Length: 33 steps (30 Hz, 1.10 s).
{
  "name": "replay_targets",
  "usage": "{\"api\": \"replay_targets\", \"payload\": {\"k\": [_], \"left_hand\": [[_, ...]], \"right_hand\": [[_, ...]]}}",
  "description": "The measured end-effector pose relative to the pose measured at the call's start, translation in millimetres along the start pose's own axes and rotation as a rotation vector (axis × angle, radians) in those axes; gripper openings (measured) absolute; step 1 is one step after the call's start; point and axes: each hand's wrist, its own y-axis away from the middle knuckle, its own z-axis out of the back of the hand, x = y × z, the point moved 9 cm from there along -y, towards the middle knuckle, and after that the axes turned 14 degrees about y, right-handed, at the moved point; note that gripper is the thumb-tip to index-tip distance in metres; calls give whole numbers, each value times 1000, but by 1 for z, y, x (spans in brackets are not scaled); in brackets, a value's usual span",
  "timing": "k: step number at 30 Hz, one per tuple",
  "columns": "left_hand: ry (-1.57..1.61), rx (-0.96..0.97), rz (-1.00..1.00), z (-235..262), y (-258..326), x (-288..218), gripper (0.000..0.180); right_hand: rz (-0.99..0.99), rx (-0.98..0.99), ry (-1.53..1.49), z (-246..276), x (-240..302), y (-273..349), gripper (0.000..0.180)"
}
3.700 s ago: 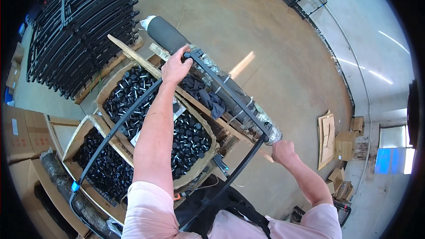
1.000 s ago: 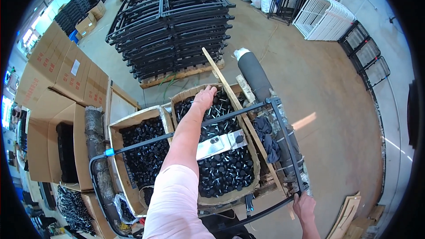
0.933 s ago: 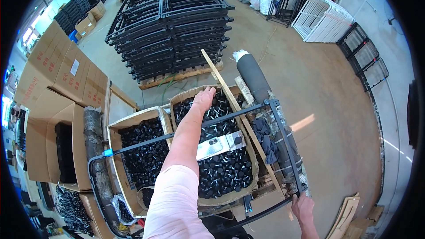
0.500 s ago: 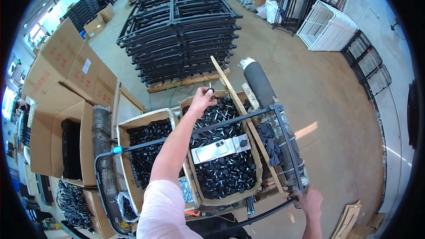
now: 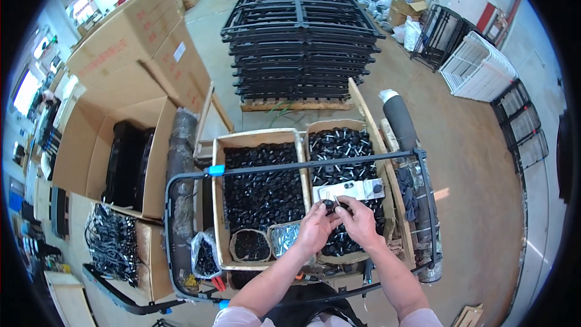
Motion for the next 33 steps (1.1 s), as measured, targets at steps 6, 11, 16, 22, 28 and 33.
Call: {"api": "replay_targets", "payload": {"k": [6,11,16,22,28,33], "left_hand": [[-542,-203,-199,42,71,-95,22],[-1353,47,-474,7,131,-128,35],[-1327,-117,-181,42,183,-118,40],[-1429,0,-228,23,222,-115,36],[-1433,-142,-225,30,245,-102,38],[-1457,-233,-222,24,258,-77,39]], "right_hand": [[92,12,176,-21,16,-60,32],[222,101,369,-48,22,-116,39],[259,141,447,-69,34,-148,27],[410,262,568,-80,47,-158,28],[418,289,698,-91,45,-169,24],[397,231,788,-85,45,-175,35]]}}
